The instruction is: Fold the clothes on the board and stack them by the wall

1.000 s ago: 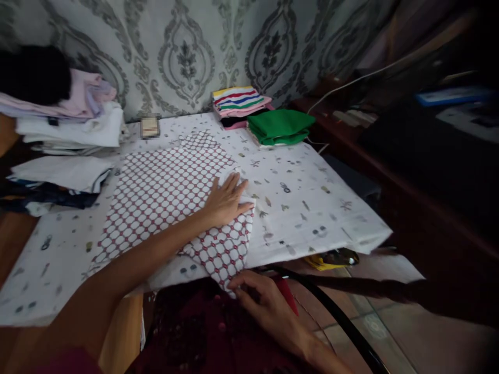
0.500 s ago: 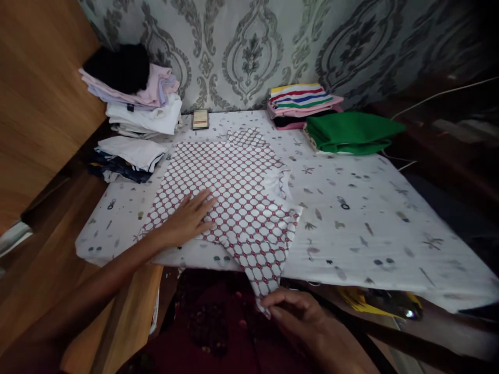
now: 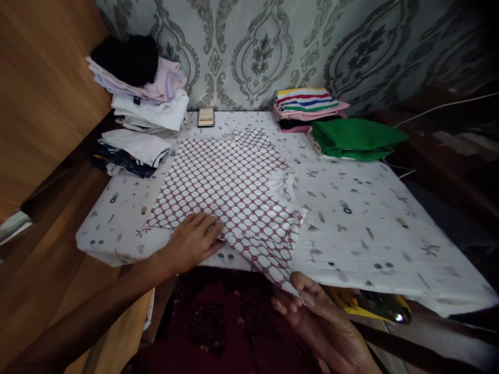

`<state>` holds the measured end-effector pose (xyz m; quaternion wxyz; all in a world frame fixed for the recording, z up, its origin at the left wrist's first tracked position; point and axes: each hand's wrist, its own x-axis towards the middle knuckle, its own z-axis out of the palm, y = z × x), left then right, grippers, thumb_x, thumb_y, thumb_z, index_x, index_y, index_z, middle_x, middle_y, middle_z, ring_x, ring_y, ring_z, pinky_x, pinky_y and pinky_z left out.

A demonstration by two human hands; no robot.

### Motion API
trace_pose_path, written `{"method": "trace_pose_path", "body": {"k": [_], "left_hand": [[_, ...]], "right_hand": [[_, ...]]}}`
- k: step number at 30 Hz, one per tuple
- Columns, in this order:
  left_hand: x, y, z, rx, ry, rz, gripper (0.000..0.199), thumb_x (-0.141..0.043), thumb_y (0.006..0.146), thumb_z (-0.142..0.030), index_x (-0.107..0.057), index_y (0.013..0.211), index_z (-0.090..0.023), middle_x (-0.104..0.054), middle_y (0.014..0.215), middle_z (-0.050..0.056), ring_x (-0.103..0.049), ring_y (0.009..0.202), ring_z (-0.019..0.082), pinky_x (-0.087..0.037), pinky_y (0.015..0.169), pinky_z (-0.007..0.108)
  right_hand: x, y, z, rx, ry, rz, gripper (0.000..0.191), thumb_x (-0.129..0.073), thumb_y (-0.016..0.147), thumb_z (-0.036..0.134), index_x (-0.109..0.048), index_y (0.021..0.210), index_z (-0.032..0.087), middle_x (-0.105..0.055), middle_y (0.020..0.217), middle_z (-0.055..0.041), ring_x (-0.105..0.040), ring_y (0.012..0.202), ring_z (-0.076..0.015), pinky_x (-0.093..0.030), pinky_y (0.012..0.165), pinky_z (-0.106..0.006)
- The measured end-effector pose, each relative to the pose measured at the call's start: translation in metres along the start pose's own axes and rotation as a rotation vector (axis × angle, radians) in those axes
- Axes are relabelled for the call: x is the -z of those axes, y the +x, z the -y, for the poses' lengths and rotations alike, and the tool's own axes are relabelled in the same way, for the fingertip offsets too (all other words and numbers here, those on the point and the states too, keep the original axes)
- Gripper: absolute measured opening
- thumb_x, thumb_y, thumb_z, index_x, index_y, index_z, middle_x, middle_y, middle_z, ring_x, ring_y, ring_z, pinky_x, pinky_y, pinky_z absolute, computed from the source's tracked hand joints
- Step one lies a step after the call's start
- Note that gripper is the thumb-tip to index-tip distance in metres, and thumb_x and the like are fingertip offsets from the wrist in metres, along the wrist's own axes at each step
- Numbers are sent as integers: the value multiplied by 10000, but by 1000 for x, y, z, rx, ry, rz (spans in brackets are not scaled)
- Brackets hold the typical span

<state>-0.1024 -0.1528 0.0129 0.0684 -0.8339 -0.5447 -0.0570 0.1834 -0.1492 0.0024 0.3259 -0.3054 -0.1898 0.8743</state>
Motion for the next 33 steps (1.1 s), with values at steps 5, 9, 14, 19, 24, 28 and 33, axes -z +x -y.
{"method": "trace_pose_path", "body": {"k": [5,9,14,19,24,28,33], "left_hand": [[8,-15,24,42,185,43,234,-482,913,-66,-607,1079,-174,-670,1032,97,-612,937,255,-517,787,393],[33,-48,58,136,284,108,263,-446,853,-1,-606,932,-194,-668,909,92,-619,843,270,-501,672,384],[53,-57,62,232,300,171,320,-385,828,37,-594,918,-188,-667,884,81,-640,792,256,-483,615,353],[27,-14,4,16,-74,-34,259,-456,959,-172,-554,1199,-174,-680,1107,100,-633,1016,244,-536,869,393],[0,25,-34,-182,10,-126,367,-453,967,-138,-493,1331,-115,-675,1177,135,-625,1058,270,-528,884,425],[-1,36,-34,-234,-21,-222,304,-416,971,-123,-542,1248,-117,-714,994,92,-653,856,224,-542,722,362],[6,36,-29,-142,-381,-225,332,-422,902,-116,-565,1198,-165,-713,932,76,-649,856,211,-547,773,373]], "right_hand": [[3,-2,5,-26,-50,-81,227,-901,642,346,-705,689,241,-524,562,18,-503,600,-135,-497,683,-340],[9,-1,2,33,-107,-158,284,-898,624,419,-722,784,265,-523,579,24,-498,595,-146,-524,693,-375],[2,4,6,19,-20,-186,295,-920,606,363,-737,809,253,-561,614,26,-536,621,-136,-549,740,-357],[-11,11,15,3,85,-152,249,-909,627,305,-747,815,282,-595,649,52,-565,657,-110,-552,792,-308],[-13,14,22,52,7,-103,207,-845,695,330,-748,875,300,-606,683,62,-585,670,-104,-553,859,-321],[-10,13,25,92,-52,-105,187,-810,725,343,-754,895,289,-625,691,48,-608,665,-113,-561,873,-348],[-10,7,31,98,-169,-68,351,-811,741,420,-768,1044,248,-719,788,-6,-685,779,-156,-545,931,-388]]}}
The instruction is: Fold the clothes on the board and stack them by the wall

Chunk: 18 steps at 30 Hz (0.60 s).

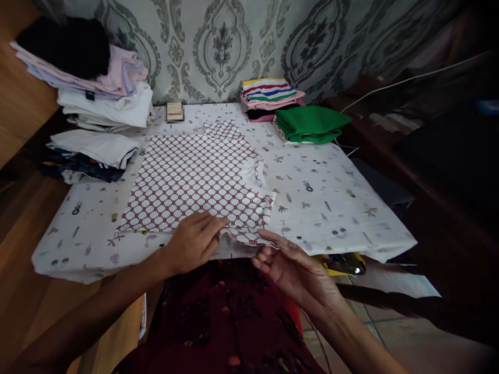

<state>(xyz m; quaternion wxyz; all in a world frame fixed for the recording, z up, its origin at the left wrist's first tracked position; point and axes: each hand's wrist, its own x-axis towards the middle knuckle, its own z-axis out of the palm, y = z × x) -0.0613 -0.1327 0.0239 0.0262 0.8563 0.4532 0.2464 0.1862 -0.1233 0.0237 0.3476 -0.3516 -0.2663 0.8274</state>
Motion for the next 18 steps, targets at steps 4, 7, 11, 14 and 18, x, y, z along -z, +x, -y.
{"method": "trace_pose_path", "body": {"k": [4,7,11,14,18], "left_hand": [[14,-4,8,93,-356,152,312,-436,875,-126,-576,1143,-203,-707,812,9,-641,711,155,-522,667,292],[23,-8,7,148,-529,198,277,-436,889,-138,-571,1119,-213,-686,766,-21,-627,652,121,-501,624,244],[14,-10,-16,87,-256,144,308,-560,899,-308,-559,1184,-192,-699,999,68,-642,911,210,-526,803,357],[-4,-7,-36,56,61,125,432,-602,895,-358,-528,1276,-170,-673,1126,125,-608,1016,280,-498,866,441],[-10,-4,-38,90,239,75,258,-500,886,-122,-597,1121,-163,-673,1015,110,-596,903,266,-495,792,430]], "right_hand": [[3,-6,1,-52,-321,37,448,-821,762,365,-736,1180,226,-774,952,-65,-716,930,-206,-483,1030,-458],[7,-9,-4,-139,-399,83,429,-819,768,369,-737,1173,253,-776,1048,-60,-711,1007,-207,-465,1059,-464],[7,-10,-8,-143,-215,98,410,-846,736,385,-760,1112,246,-777,1043,-62,-727,988,-209,-475,1054,-450],[4,-8,-5,-95,-79,87,404,-859,721,399,-769,1073,221,-784,945,-70,-741,915,-208,-514,999,-434],[6,-7,-2,-96,-14,102,413,-851,731,424,-765,1077,215,-781,859,-65,-739,873,-198,-546,939,-414]]}}
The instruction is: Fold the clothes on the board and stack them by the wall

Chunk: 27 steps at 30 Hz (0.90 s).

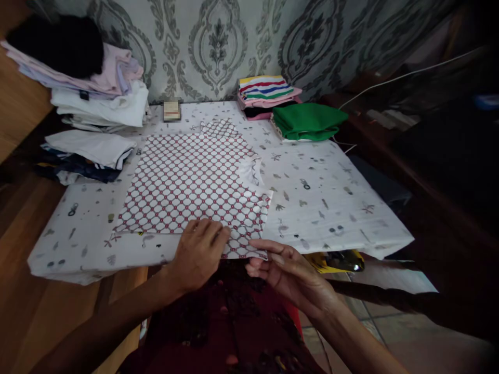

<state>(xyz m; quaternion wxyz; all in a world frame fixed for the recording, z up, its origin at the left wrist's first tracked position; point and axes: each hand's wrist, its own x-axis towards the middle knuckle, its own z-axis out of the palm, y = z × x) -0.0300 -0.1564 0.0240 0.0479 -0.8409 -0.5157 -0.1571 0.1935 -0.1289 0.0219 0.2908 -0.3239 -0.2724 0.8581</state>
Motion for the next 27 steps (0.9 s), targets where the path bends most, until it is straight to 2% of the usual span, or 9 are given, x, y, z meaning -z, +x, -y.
{"method": "trace_pose_path", "body": {"k": [7,9,12,14,16,18,20,23,27], "left_hand": [[18,-22,19,48,-131,30,250,-434,844,1,-591,906,-184,-653,879,54,-579,830,219,-498,748,370],[22,-28,21,43,-185,77,239,-419,874,-14,-570,828,-194,-635,800,29,-570,764,200,-484,693,348],[28,-28,27,86,-310,104,248,-405,887,-29,-548,782,-201,-613,744,5,-565,715,172,-472,650,313],[31,-19,33,123,-372,64,239,-398,905,-49,-566,832,-202,-627,773,8,-586,748,165,-495,678,306],[27,-5,39,138,-378,23,222,-393,947,-98,-592,954,-195,-671,882,33,-623,851,170,-532,767,323],[15,10,45,143,-310,30,240,-383,997,-177,-582,1132,-174,-696,1080,81,-637,1030,192,-535,904,373],[-3,19,56,159,-171,72,338,-370,1028,-274,-514,1309,-153,-624,1334,141,-564,1258,238,-470,1050,465],[-29,12,83,205,26,122,504,-339,1038,-408,-382,1481,-171,-409,1571,162,-350,1471,279,-310,1175,552],[-41,-40,132,322,160,110,587,-299,1033,-461,-248,1573,-238,-370,1606,113,-297,1502,252,-250,1211,508]], "right_hand": [[19,-6,-8,-66,-150,62,402,-771,824,450,-746,1132,193,-783,878,-73,-741,828,-165,-567,847,-330],[25,-9,-6,-132,-290,118,420,-716,874,456,-714,1195,184,-781,849,-70,-743,768,-148,-564,707,-257],[26,-9,6,-249,-515,226,472,-624,937,474,-631,1329,211,-745,697,-10,-660,495,-98,-439,447,-169],[18,-1,20,-172,-652,240,461,-561,968,491,-629,1334,220,-703,618,19,-582,403,-84,-394,396,-169],[6,17,31,101,-841,177,392,-534,985,466,-689,1249,222,-735,711,-13,-650,536,-114,-502,506,-217],[-6,44,35,452,-1094,105,329,-533,987,402,-716,1204,235,-768,999,-74,-718,889,-191,-582,796,-340],[-14,74,32,718,-1381,78,338,-540,974,340,-689,1259,234,-665,1323,-111,-592,1249,-266,-462,1072,-482],[-10,109,19,840,-1765,126,470,-551,965,343,-568,1406,179,-487,1519,-157,-395,1440,-306,-294,1187,-569],[9,117,8,848,-1994,146,549,-512,995,406,-447,1501,203,-406,1582,-121,-322,1484,-282,-256,1216,-531]]}}
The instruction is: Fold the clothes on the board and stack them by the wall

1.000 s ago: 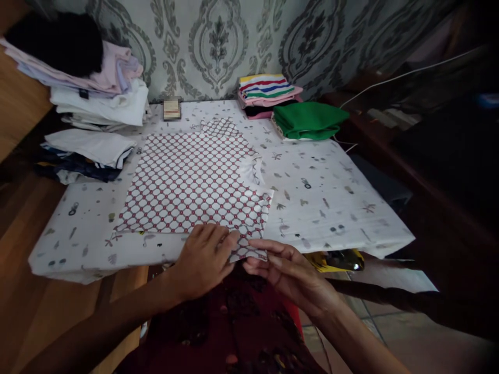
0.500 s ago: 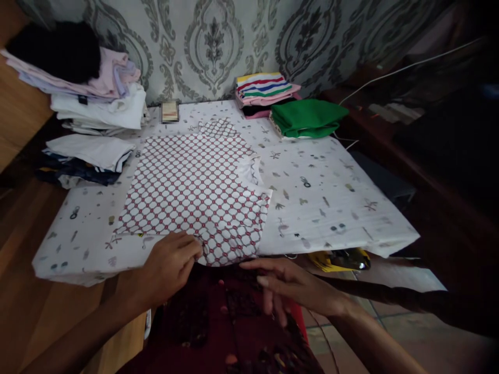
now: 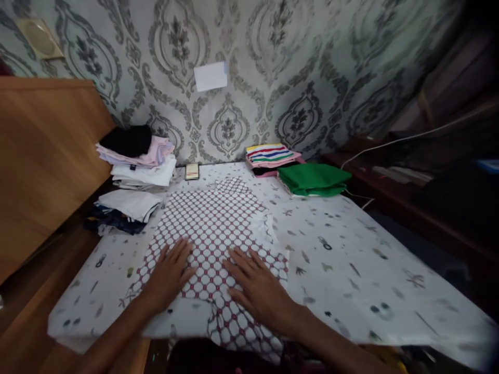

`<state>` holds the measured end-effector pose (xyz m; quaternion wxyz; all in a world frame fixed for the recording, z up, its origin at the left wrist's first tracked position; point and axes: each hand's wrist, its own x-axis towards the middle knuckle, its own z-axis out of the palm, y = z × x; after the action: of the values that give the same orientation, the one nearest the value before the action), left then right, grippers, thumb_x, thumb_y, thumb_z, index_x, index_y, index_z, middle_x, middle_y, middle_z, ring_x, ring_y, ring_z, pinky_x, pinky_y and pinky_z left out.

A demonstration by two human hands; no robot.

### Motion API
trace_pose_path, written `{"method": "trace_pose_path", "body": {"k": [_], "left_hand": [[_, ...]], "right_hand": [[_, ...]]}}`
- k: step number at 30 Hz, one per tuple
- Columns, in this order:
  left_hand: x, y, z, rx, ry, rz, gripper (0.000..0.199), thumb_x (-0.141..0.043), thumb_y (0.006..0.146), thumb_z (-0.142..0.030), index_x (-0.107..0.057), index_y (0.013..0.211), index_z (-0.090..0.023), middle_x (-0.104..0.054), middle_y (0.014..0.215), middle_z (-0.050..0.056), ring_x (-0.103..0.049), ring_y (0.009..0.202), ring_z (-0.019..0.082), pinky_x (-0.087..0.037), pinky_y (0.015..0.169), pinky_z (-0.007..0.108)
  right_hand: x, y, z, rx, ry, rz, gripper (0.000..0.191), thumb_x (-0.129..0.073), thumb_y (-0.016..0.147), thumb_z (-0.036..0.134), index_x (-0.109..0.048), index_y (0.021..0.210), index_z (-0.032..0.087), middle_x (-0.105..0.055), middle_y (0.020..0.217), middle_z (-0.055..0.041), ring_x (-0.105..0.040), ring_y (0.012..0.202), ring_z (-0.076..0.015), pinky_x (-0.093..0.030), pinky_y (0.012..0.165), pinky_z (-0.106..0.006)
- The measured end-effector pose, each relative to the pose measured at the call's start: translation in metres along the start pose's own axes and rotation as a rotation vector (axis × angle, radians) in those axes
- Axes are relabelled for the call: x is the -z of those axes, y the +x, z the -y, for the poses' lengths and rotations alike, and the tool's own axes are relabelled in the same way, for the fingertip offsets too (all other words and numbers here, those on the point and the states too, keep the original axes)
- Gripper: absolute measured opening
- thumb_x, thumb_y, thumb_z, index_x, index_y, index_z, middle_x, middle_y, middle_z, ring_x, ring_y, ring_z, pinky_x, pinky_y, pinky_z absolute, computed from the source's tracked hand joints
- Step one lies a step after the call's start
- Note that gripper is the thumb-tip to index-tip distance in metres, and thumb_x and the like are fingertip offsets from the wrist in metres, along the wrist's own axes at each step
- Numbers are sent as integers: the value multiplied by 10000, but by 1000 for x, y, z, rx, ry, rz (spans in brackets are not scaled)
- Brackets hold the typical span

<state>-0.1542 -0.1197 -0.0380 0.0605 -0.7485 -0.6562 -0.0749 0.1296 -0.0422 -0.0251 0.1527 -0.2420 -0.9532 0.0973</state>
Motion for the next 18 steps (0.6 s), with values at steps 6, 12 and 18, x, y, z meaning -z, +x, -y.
{"method": "trace_pose_path", "body": {"k": [6,12,18], "left_hand": [[1,-19,59,214,93,1,591,-317,1008,-462,-301,1557,-246,-389,1595,116,-343,1480,284,-321,1158,559],[12,83,27,-10,-65,93,624,-308,1021,-498,-285,1560,-183,-249,1652,131,-232,1527,234,-262,1214,481],[-5,143,64,41,-133,158,607,-319,1012,-492,-346,1524,-167,-329,1619,148,-263,1515,267,-218,1217,540]], "right_hand": [[22,12,-11,-32,73,22,454,-455,1018,379,-527,1426,195,-505,1509,-130,-437,1411,-287,-349,1170,-514],[28,106,-52,-96,68,93,487,-438,1014,377,-506,1437,145,-421,1561,-174,-363,1457,-295,-320,1176,-499],[27,130,-128,-219,20,133,509,-483,986,342,-500,1456,146,-409,1570,-173,-359,1461,-296,-281,1185,-505]]}}
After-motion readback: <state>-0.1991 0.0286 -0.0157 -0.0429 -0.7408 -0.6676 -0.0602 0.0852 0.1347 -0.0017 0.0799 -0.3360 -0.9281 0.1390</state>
